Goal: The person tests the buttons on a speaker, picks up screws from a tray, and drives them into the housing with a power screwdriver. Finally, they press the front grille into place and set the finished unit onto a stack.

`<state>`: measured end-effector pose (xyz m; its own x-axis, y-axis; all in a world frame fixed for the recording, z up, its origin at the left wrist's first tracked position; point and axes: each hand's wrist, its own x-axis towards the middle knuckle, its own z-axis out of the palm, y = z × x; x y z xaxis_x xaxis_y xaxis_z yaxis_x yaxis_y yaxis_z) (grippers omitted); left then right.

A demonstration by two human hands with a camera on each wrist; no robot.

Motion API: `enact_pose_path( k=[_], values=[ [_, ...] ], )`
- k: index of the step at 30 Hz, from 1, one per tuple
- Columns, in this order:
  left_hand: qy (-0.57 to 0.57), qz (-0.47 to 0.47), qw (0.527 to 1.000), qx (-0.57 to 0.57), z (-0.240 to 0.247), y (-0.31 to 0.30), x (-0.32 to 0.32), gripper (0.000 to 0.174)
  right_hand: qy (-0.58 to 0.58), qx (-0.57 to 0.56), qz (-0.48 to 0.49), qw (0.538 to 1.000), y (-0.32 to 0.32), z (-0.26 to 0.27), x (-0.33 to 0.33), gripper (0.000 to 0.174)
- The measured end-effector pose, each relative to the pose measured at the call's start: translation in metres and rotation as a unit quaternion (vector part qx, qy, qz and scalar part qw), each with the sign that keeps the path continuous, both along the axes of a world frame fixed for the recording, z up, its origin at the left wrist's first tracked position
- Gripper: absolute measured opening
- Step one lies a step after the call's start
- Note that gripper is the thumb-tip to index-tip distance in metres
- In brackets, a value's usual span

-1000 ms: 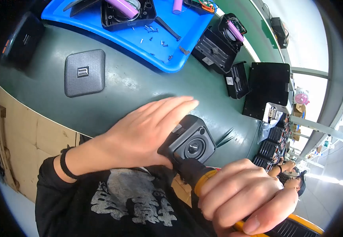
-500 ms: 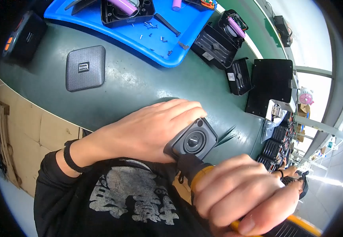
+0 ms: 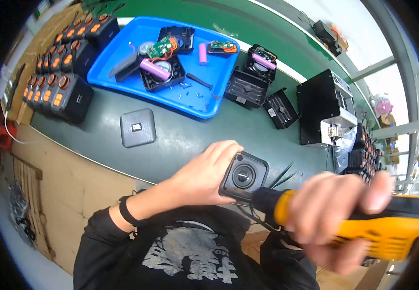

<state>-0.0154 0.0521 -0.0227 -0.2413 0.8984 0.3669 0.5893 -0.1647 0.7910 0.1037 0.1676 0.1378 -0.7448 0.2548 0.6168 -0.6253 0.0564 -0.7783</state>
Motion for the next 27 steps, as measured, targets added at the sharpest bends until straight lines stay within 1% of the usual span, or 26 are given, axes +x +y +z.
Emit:
enact_pose_path(
  k=[2, 3, 4, 5, 6, 7, 8, 10, 12, 14, 16, 17, 18, 20, 21, 22, 24, 26, 27],
  values=[
    [0.014, 0.048, 0.999, -0.017, 0.004, -0.001, 0.008, 0.096, 0.053, 0.001, -0.029, 0.998, 0.015, 0.016, 0.012, 0.042],
    [0.034, 0.062, 0.997, -0.017, 0.005, -0.002, 0.012, 0.101, 0.056, 0.006, -0.026, 0.998, 0.023, 0.019, 0.018, 0.041],
    [0.045, 0.052, 0.997, -0.018, 0.008, -0.003, 0.015, 0.101, 0.059, 0.011, -0.023, 0.998, 0.03, 0.021, 0.024, 0.04],
    [0.072, 0.065, 0.995, -0.036, 0.01, -0.006, 0.017, 0.103, 0.032, 0.024, -0.023, 0.999, 0.037, 0.024, 0.031, 0.04],
    [0.099, 0.078, 0.991, -0.053, 0.013, -0.008, 0.017, 0.106, 0.043, -0.009, -0.036, 0.998, 0.037, 0.019, 0.033, 0.041],
    [0.102, 0.053, 0.99, -0.079, 0.021, -0.013, 0.012, 0.11, 0.044, -0.018, -0.036, 0.998, 0.04, 0.014, 0.037, 0.042],
    [0.111, 0.044, 0.99, -0.081, 0.032, -0.017, 0.004, 0.11, 0.044, -0.028, -0.036, 0.998, 0.043, 0.011, 0.042, 0.043],
    [0.155, 0.046, 0.981, -0.108, 0.057, -0.022, -0.017, 0.096, 0.051, -0.042, -0.057, 0.996, 0.047, 0.008, 0.051, 0.044],
    [0.201, 0.086, 0.969, -0.114, 0.078, -0.023, -0.043, 0.066, 0.043, -0.051, -0.027, 0.997, 0.053, 0.004, 0.06, 0.046],
    [0.156, 0.121, 0.966, -0.167, 0.087, -0.014, -0.068, 0.035, 0.047, -0.073, -0.032, 0.996, 0.054, 0.001, 0.067, 0.047],
    [0.231, 0.142, 0.95, -0.156, 0.082, 0.001, -0.089, 0.024, 0.058, -0.075, -0.02, 0.995, 0.056, -0.002, 0.07, 0.048],
    [0.241, 0.142, 0.942, -0.184, 0.08, 0.009, -0.096, 0.024, 0.055, -0.083, -0.002, 0.995, 0.057, -0.002, 0.073, 0.049],
    [0.246, 0.14, 0.941, -0.185, 0.075, 0.015, -0.103, 0.024, 0.059, -0.085, -0.004, 0.995, 0.058, -0.002, 0.075, 0.049],
    [0.311, 0.126, 0.924, -0.181, 0.062, 0.028, -0.113, 0.023, 0.02, -0.063, 0.021, 0.998, 0.061, 0.0, 0.08, 0.05],
    [0.314, 0.123, 0.924, -0.182, 0.056, 0.033, -0.117, 0.023, 0.015, -0.073, 0.046, 0.996, 0.062, 0.001, 0.081, 0.049],
    [0.311, 0.115, 0.923, -0.194, 0.051, 0.038, -0.12, 0.023, 0.017, -0.075, 0.043, 0.996, 0.06, -0.001, 0.08, 0.049],
    [0.31, 0.104, 0.922, -0.206, 0.048, 0.048, -0.123, 0.023, 0.061, -0.102, -0.055, 0.991, 0.052, -0.005, 0.075, 0.045],
    [0.254, 0.123, 0.918, -0.278, 0.048, 0.055, -0.121, 0.023, 0.06, -0.106, -0.053, 0.991, 0.054, -0.005, 0.076, 0.045],
    [0.253, 0.119, 0.925, -0.257, 0.044, 0.056, -0.125, 0.023, 0.061, -0.101, -0.044, 0.992, 0.055, -0.006, 0.077, 0.045]
  ],
)
